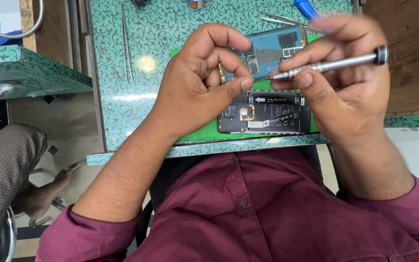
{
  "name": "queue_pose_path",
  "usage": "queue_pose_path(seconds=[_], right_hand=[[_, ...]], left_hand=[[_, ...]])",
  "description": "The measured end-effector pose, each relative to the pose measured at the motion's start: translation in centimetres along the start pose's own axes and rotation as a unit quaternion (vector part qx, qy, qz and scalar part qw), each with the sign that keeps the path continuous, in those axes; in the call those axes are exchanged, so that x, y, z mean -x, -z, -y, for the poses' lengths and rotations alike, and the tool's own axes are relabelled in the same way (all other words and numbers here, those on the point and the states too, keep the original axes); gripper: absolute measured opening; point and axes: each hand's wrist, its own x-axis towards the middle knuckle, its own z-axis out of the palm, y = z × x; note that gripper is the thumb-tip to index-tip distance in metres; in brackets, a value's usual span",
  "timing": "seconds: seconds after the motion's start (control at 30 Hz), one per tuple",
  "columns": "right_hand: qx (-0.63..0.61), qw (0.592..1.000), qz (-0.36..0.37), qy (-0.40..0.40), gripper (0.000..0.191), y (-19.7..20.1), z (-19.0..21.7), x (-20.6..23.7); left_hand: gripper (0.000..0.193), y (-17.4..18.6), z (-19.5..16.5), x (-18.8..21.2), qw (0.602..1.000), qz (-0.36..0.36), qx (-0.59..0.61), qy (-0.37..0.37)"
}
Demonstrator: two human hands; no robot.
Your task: The person disassembles a smartphone on a green mat, using a screwdriver to remove and reinstall screws and pliers to handle small parts. They separate the back cover and mid-frame, reassemble the phone, press the display into place, power it on, and connect a charging cable.
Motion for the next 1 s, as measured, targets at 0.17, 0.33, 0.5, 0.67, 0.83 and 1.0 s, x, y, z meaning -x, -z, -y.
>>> queue_pose_path(seconds=[0.17,0.33,0.5,0.67,0.83,1.0], right_hand=[[0.12,0.99,0.012,0.075,0.073,-0.2,0.2,-0.3],[0.212,0.97,0.065,0.104,0.07,-0.1,-0.8,-0.3],[0.257,0.957,0.073,0.109,0.067,0.0,-1.7,-0.4],[0.276,0.952,0.074,0.113,0.063,0.0,-2.0,-0.5],[0.285,0.948,0.083,0.117,0.061,-0.3,-1.7,-0.7],[0.293,0.944,0.109,0.103,0.061,-0.9,-0.6,-1.5]], left_hand=[[0.041,-0.4,-0.4,0.1,0.998,0.007,-0.064,0.004],[0.042,-0.4,-0.7,0.0,0.948,0.007,-0.286,-0.14],[0.067,-0.6,-0.7,0.3,0.932,0.021,-0.356,-0.066],[0.084,-0.7,-0.4,0.2,0.91,0.029,-0.411,-0.054],[0.083,-0.8,-0.2,0.3,0.903,0.025,-0.424,-0.058],[0.083,-0.7,-0.2,0.2,0.908,0.029,-0.416,-0.036]])
